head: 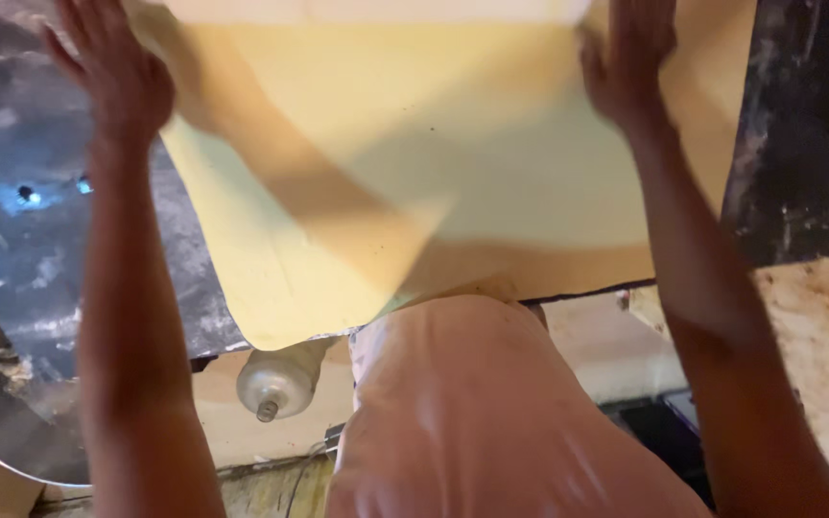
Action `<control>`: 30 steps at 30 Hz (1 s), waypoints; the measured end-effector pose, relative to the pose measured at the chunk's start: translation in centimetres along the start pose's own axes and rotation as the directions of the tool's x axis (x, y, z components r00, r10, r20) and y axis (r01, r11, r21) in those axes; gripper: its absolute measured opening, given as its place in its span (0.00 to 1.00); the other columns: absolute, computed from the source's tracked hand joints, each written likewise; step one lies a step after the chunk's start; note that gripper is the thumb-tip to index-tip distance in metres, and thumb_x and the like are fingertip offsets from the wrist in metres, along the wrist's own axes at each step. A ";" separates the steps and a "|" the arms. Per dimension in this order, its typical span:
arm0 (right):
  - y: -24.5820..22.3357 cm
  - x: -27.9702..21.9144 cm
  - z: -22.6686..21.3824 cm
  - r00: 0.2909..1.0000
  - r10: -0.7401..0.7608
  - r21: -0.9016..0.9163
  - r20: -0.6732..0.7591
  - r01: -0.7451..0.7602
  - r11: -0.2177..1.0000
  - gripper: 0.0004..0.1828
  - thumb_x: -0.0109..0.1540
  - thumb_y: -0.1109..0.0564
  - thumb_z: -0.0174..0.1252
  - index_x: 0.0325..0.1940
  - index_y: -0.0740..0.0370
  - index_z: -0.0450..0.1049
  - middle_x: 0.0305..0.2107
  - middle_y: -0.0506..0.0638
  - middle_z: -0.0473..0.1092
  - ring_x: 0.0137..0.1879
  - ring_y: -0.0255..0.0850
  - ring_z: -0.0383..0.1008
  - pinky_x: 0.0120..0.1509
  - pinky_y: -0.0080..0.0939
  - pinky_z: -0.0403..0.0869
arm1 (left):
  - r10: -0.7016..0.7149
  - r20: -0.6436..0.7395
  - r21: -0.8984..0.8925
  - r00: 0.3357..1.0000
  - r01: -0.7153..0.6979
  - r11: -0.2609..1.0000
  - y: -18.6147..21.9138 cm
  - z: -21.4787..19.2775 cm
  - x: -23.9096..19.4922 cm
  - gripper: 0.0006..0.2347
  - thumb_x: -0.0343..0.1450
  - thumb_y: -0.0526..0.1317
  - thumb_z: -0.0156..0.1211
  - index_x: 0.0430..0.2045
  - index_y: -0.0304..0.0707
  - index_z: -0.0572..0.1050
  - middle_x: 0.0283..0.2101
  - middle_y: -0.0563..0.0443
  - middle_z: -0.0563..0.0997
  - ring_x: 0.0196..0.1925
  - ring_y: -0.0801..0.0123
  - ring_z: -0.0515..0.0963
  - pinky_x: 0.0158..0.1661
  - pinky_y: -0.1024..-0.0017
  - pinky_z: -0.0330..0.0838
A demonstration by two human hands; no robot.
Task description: The person rolls out a large sheet of yellow dough on a dark countertop using a rolling pin. They then use a round cutter to cut the dough into strips and square pieces.
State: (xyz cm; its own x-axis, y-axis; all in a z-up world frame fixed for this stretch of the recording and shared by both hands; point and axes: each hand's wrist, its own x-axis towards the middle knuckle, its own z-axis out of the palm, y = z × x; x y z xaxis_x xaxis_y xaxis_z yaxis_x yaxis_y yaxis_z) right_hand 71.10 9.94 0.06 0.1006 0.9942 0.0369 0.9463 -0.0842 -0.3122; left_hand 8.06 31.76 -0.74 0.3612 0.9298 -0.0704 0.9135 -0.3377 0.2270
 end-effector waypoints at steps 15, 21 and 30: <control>-8.7 -12.0 -6.9 0.995 -0.043 0.029 -0.089 0.046 0.999 0.37 0.72 0.40 0.62 0.80 0.56 0.59 0.78 0.58 0.51 0.84 0.56 0.43 0.83 0.66 0.44 | 0.058 -0.182 -0.105 0.982 -0.078 0.991 13.0 1.3 -28.5 0.28 0.84 0.52 0.36 0.75 0.28 0.53 0.78 0.32 0.54 0.81 0.41 0.49 0.76 0.44 0.41; -9.0 -12.1 -6.4 0.998 -0.064 0.013 0.019 0.064 0.998 0.42 0.68 0.35 0.62 0.78 0.58 0.59 0.73 0.60 0.55 0.81 0.53 0.46 0.78 0.64 0.42 | -0.147 -0.140 -0.143 0.979 0.127 0.982 11.3 1.6 -25.5 0.24 0.81 0.49 0.43 0.71 0.35 0.59 0.74 0.38 0.63 0.77 0.50 0.60 0.72 0.47 0.51; -7.5 -11.6 -6.6 0.994 -0.089 -0.024 0.062 0.091 0.996 0.39 0.66 0.37 0.64 0.74 0.57 0.61 0.66 0.57 0.59 0.75 0.53 0.51 0.70 0.59 0.49 | 0.095 -0.220 0.264 0.971 -0.035 0.964 4.0 0.4 -10.8 0.25 0.68 0.32 0.52 0.63 0.27 0.67 0.67 0.29 0.68 0.71 0.37 0.63 0.70 0.43 0.43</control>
State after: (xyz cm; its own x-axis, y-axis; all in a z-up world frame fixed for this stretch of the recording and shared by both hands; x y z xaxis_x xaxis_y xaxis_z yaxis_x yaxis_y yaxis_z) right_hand 64.81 -1.44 8.24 -0.0032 1.0000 0.0061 0.9586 0.0048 -0.2846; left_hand 7.90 20.31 0.50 0.3966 0.9027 0.1670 0.9174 -0.3964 -0.0356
